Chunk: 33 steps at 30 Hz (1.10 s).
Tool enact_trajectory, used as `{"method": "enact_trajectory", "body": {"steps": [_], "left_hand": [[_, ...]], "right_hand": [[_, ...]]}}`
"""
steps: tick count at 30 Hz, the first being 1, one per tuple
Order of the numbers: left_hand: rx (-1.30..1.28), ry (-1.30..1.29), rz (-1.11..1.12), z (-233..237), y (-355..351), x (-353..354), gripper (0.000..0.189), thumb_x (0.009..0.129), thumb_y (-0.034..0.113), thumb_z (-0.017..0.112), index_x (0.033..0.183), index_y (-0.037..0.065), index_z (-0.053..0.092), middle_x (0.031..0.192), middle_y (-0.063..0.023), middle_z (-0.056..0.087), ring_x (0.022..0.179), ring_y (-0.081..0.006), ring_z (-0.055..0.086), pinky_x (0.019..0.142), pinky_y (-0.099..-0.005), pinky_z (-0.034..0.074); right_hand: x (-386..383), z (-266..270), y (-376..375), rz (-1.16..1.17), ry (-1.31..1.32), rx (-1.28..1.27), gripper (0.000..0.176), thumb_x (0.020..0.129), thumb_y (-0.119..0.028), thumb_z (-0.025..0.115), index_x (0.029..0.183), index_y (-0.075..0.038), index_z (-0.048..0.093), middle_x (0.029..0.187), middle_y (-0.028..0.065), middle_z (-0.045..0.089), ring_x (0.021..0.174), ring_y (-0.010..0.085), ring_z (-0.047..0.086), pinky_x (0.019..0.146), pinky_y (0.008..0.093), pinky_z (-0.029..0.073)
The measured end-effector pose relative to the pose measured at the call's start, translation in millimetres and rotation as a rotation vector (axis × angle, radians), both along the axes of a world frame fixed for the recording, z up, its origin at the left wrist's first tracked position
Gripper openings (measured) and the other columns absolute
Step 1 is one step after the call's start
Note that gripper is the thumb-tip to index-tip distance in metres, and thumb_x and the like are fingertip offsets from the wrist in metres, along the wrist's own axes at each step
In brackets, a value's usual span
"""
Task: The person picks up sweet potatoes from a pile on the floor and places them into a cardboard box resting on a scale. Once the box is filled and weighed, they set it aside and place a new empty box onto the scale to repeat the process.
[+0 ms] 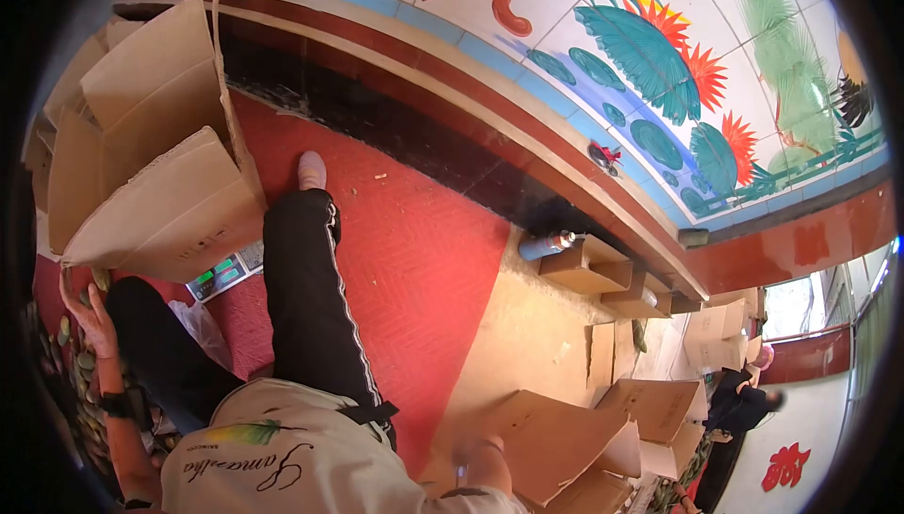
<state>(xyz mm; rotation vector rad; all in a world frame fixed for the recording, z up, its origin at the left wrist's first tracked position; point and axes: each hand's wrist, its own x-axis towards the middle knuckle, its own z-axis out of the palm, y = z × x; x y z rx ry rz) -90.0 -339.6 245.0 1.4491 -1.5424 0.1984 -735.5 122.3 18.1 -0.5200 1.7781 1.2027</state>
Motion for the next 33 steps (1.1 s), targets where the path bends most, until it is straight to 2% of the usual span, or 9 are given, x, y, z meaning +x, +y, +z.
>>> {"method": "enact_trajectory", "body": {"steps": [6,8,9,12,15,19,21,26,33], "left_hand": [[-0.012,0.025,-0.021,15,6,-12,0.054,0.089,0.005,0.045,0.137,-0.001,0.020,0.141,-0.0197,0.030,0.130,-0.0305,0.031,0.108,-0.0414,0.021],[-0.037,0.032,-0.024,16,14,-14,0.056,0.087,0.003,0.045,0.137,-0.001,0.020,0.140,-0.0192,0.030,0.130,-0.0312,0.031,0.108,-0.0413,0.020],[-0.042,0.050,-0.021,18,18,-16,0.056,0.087,0.003,0.045,0.137,-0.001,0.020,0.140,-0.0191,0.030,0.130,-0.0315,0.030,0.109,-0.0412,0.020],[-0.036,0.105,-0.024,28,36,-26,0.056,0.087,0.005,0.046,0.137,-0.002,0.021,0.140,-0.0192,0.030,0.131,-0.0308,0.028,0.109,-0.0408,0.018],[0.017,0.144,-0.074,40,58,-37,0.058,0.087,0.013,0.049,0.136,-0.002,0.022,0.139,-0.0190,0.031,0.130,-0.0309,0.029,0.108,-0.0400,0.019],[0.105,0.116,-0.153,66,81,-53,0.053,0.084,0.010,0.049,0.131,-0.003,0.031,0.134,-0.0179,0.037,0.126,-0.0299,0.033,0.106,-0.0393,0.023],[0.113,0.073,-0.209,77,87,-61,0.050,0.082,0.011,0.051,0.128,-0.003,0.036,0.131,-0.0188,0.040,0.123,-0.0312,0.037,0.105,-0.0396,0.025],[0.066,0.028,-0.356,94,101,-82,0.039,0.073,0.007,0.059,0.111,0.000,0.050,0.121,-0.0188,0.047,0.114,-0.0365,0.045,0.098,-0.0427,0.034],[-0.026,-0.034,-0.511,95,109,-116,0.045,0.066,0.010,0.069,0.108,0.005,0.054,0.122,-0.0160,0.047,0.111,-0.0357,0.046,0.091,-0.0447,0.039]], "right_hand": [[-33,-12,5,-0.072,0.011,-0.230,0.031,0.070,-0.034,0.066,0.097,-0.018,0.070,0.093,0.0075,0.068,0.092,0.0230,0.064,0.078,0.0363,0.050],[-48,-8,-35,0.043,0.016,-0.462,0.034,0.076,-0.038,0.060,0.096,-0.013,0.069,0.088,0.0109,0.068,0.091,0.0257,0.064,0.078,0.0378,0.050],[-16,53,-109,0.015,0.065,-0.461,0.033,0.080,-0.035,0.055,0.093,-0.007,0.068,0.092,0.0137,0.067,0.091,0.0296,0.063,0.080,0.0397,0.050],[-5,68,-214,0.257,0.108,-1.002,0.031,0.082,-0.033,0.053,0.091,-0.007,0.066,0.094,0.0164,0.064,0.087,0.0344,0.062,0.076,0.0432,0.050],[60,144,-327,0.440,0.035,-1.584,0.024,0.085,-0.027,0.051,0.084,-0.006,0.062,0.085,0.0167,0.062,0.075,0.0373,0.060,0.066,0.0458,0.049],[173,246,-417,0.416,-0.387,-2.105,0.014,0.085,-0.015,0.057,0.087,-0.002,0.061,0.083,0.0182,0.061,0.075,0.0374,0.060,0.063,0.0430,0.047],[226,284,-437,0.342,-0.765,-2.178,0.014,0.086,-0.013,0.057,0.089,0.000,0.062,0.083,0.0179,0.062,0.074,0.0344,0.061,0.065,0.0378,0.048],[320,311,-436,0.160,-1.318,-1.861,0.022,0.091,-0.019,0.053,0.087,0.002,0.060,0.077,0.0102,0.061,0.068,0.0177,0.058,0.066,0.0281,0.046],[370,328,-420,0.518,-1.287,-1.851,0.017,0.090,-0.014,0.051,0.092,0.001,0.059,0.079,0.0135,0.061,0.074,0.0188,0.062,0.067,0.0303,0.047]]}}
